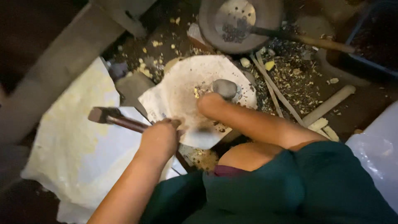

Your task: Flattening yellow nut pieces with a mallet and grinding nuts with a stone on a slab

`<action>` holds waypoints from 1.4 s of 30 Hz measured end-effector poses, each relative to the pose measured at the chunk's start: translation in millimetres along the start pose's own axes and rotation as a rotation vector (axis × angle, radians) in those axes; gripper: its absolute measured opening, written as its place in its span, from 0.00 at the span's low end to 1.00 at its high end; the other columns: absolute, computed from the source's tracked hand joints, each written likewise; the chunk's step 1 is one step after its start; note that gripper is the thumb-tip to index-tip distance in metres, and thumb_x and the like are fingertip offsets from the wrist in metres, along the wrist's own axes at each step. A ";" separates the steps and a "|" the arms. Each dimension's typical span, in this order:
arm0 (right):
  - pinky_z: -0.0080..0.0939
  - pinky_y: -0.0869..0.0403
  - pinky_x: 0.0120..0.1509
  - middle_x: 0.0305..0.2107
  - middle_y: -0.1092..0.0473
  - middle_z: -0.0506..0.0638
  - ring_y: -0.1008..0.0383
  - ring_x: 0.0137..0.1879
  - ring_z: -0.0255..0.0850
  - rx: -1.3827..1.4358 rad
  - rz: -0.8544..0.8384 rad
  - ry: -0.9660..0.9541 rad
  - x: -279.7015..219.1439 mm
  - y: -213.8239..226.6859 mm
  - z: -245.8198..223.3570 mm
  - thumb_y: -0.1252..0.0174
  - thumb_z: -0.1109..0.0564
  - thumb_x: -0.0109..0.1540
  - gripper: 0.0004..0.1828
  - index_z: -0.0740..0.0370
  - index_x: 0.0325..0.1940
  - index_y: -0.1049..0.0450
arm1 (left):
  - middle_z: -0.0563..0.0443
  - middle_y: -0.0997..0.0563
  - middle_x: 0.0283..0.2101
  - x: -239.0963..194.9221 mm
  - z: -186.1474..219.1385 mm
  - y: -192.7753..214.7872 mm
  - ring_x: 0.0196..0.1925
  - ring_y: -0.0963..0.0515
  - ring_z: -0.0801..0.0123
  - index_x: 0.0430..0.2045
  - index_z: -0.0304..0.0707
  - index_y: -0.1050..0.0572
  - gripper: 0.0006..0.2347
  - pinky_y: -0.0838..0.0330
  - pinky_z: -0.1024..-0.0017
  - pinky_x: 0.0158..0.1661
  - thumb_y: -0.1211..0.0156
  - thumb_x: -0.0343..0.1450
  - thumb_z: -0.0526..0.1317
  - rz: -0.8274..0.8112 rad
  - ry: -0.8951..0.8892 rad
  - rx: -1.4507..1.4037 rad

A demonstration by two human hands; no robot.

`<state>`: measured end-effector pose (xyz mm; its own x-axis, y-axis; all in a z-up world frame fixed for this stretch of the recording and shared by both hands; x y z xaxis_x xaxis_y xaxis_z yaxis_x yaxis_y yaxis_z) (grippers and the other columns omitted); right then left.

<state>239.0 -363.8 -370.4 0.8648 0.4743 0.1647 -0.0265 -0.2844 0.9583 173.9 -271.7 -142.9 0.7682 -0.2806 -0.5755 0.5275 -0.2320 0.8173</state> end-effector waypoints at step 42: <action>0.65 0.30 0.65 0.59 0.38 0.61 0.34 0.65 0.69 0.121 -0.444 -0.280 -26.7 138.1 65.8 0.33 0.44 0.59 0.46 0.37 0.78 0.45 | 0.42 0.30 0.32 162.3 17.1 -82.6 0.39 0.22 0.50 0.29 0.37 0.25 0.05 0.27 0.60 0.42 0.44 0.73 0.36 0.940 -0.423 -0.360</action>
<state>245.3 -470.6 -257.8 0.8809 0.3350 -0.3343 0.4155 -0.2092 0.8852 248.8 -314.0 -304.4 0.7692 -0.5164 0.3762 -0.0772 0.5094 0.8571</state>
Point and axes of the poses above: each hand's wrist, its own x-axis towards the middle knuckle, its own y-axis out of the back of the hand, z = x × y, the point moved 10 cm from there along x, towards the middle knuckle
